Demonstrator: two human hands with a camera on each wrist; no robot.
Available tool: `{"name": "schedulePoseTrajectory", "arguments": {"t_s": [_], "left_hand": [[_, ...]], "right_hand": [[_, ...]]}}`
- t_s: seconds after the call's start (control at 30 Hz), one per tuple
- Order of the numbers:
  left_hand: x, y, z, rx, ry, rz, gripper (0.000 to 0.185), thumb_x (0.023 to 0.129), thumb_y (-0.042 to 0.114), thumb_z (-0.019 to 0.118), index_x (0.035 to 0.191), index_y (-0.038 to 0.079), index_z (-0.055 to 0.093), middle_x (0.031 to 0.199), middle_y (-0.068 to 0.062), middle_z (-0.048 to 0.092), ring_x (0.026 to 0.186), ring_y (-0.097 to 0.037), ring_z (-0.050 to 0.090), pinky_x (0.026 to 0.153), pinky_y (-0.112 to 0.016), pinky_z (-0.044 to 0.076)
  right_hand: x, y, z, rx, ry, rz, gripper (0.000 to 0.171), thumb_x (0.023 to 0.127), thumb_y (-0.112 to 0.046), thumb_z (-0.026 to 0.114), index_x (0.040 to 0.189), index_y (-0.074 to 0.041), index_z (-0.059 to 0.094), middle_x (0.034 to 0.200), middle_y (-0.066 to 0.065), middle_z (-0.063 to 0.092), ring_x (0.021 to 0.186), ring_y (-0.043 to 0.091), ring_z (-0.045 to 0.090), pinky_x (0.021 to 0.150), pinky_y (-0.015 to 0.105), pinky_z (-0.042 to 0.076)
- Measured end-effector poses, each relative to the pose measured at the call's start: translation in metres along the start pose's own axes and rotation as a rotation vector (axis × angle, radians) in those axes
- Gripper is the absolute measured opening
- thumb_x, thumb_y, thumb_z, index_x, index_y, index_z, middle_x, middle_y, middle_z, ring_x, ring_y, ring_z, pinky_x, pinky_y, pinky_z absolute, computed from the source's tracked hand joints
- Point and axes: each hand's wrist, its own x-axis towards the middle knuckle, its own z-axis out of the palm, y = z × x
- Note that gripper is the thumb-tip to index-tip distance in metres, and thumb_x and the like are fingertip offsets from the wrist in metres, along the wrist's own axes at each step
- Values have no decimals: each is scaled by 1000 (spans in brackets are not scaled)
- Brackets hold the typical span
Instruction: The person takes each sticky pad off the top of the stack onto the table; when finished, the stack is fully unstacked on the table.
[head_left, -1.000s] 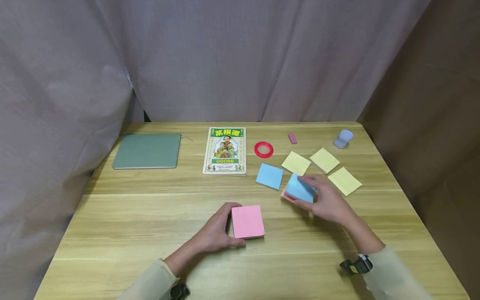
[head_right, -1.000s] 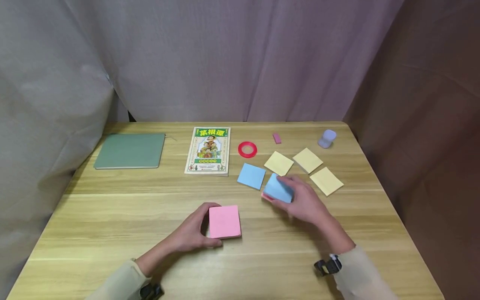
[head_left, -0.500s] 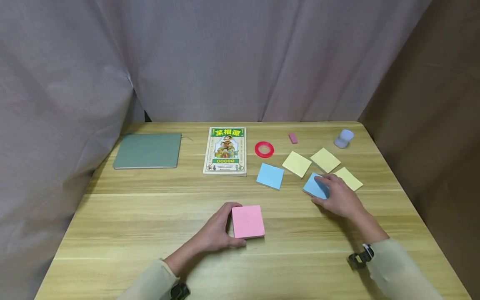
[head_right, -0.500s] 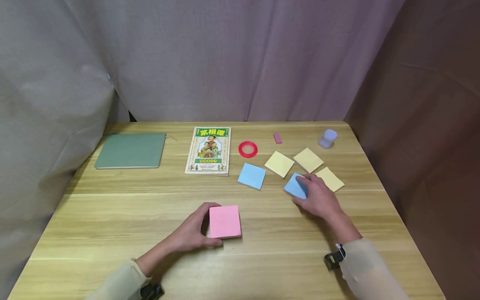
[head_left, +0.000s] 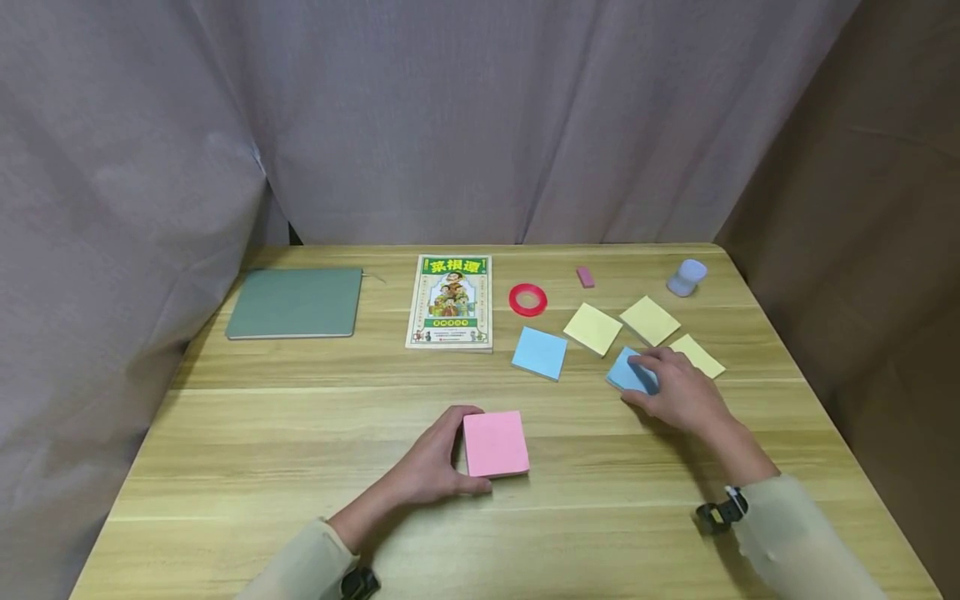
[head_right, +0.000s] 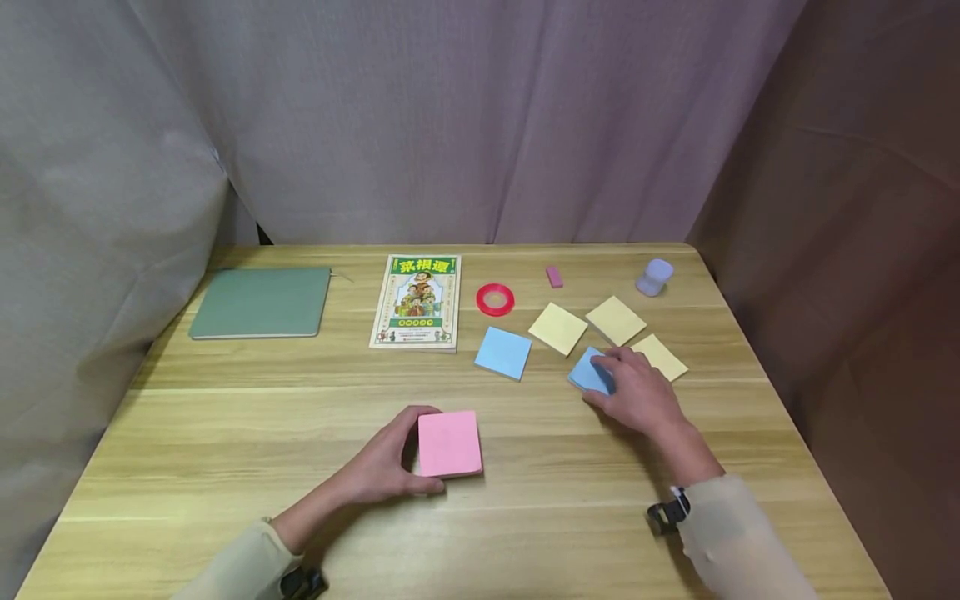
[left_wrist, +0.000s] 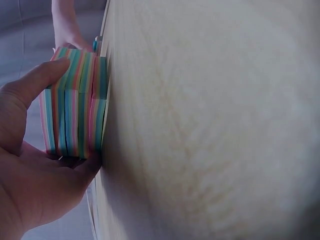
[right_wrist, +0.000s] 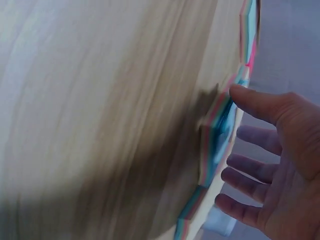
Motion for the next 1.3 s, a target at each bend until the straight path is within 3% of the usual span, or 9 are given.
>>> {"name": "schedulePoseTrajectory", "arguments": {"t_s": [0.13,0.27,0.4,0.67,0.83,1.07,1.3], "left_hand": [[-1,0,0,-1,-2,-3,90,65,23,92,139,13,41,128,0,52,117,-16,49,104,-41,38],[-1,0,0,-1,-1,-7,91,65,23,92,139,13,41,128,1,51,117,-16,48,105,-41,38],[-1,-1,0,1,-5,-5,92,65,22,93,139,12,41,129,0,51,117,-16,48,105,-42,38],[-1,-2,-1,14,-1,45,93,63,20,93,140,12,41,130,0,52,115,-15,50,102,-41,40],[0,-2,-1,27,-2,54,93,63,19,93,140,12,40,132,1,51,119,-14,49,104,-40,39],[1,0,-1,31,2,53,94,63,18,93,141,11,40,135,-1,51,124,-15,47,107,-38,37],[1,-1,-2,33,8,48,92,63,17,92,139,10,41,133,-3,52,121,-15,48,105,-39,38]], "right_hand": [[-1,-19,-7,11,41,-47,60,82,-37,77,130,-4,61,134,22,51,119,42,47,81,62,45],[-1,-51,-10,76,48,-169,57,83,-33,79,130,-5,62,134,18,52,121,38,48,89,58,45],[-5,-91,-8,152,-29,-330,63,83,-38,78,137,-13,57,144,11,47,131,33,43,102,55,38],[-14,-153,13,210,-201,-561,79,79,-50,78,146,-21,47,153,4,35,140,21,31,109,46,35],[-12,-167,24,211,-239,-594,81,78,-46,80,147,-20,45,150,5,39,138,19,34,109,42,34],[-9,-175,26,182,-211,-641,78,78,-39,81,145,-15,48,142,1,47,128,16,43,105,38,39],[-12,-174,23,172,-184,-586,73,76,-36,82,140,-17,54,135,-1,51,120,14,49,96,37,46]]}}
